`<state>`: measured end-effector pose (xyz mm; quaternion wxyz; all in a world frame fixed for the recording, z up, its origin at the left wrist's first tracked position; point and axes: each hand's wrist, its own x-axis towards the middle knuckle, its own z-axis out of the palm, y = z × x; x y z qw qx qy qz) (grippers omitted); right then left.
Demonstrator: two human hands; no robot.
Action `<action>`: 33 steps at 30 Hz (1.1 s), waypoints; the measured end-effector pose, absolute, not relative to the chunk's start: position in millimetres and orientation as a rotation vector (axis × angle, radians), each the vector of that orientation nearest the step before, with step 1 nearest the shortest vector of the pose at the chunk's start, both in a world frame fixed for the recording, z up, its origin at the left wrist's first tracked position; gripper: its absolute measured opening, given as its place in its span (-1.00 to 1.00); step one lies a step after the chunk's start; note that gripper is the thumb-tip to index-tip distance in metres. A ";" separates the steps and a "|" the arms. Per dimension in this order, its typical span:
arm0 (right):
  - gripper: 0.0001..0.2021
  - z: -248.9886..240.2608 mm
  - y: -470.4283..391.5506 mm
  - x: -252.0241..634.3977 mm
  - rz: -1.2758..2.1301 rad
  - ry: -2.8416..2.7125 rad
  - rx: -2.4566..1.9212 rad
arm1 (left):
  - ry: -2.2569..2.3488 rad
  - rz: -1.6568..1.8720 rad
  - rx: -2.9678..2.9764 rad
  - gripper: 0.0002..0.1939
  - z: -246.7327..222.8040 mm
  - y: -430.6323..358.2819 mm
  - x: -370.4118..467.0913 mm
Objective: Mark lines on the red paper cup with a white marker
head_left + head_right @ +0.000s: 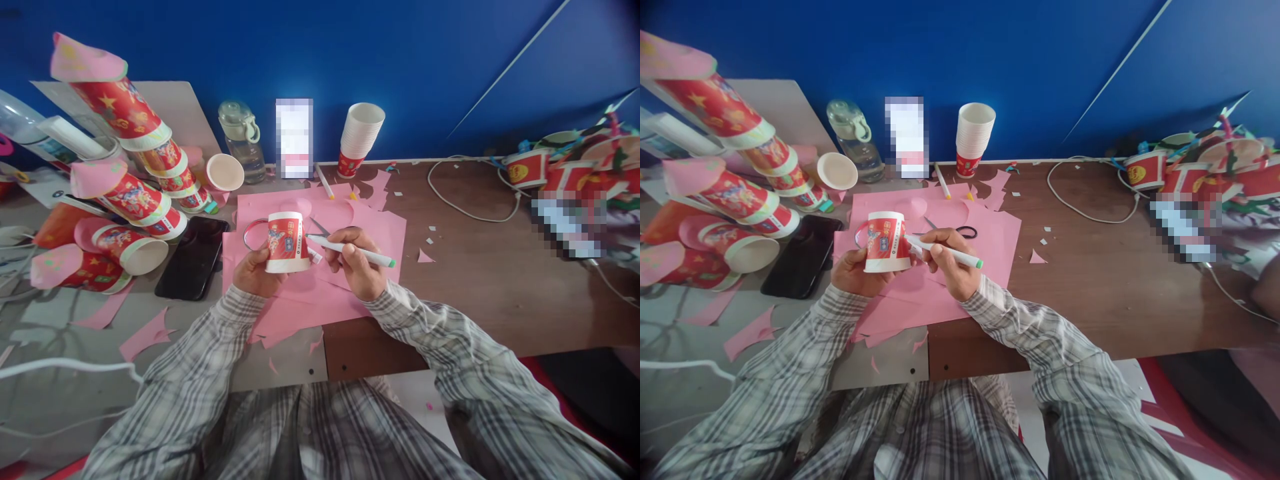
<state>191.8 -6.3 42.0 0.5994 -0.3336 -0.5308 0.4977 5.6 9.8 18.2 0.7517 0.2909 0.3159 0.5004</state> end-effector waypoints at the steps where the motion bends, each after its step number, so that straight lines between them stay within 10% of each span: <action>1: -0.73 42.4 -6.8 191.9 1.156 -1.238 -0.764 | 0.679 1.083 0.603 -0.68 18.0 10.0 5.5; 33: -0.71 45.4 -10.3 192.0 1.097 -1.355 -0.787 | 0.575 1.109 0.533 -0.77 21.9 9.7 9.6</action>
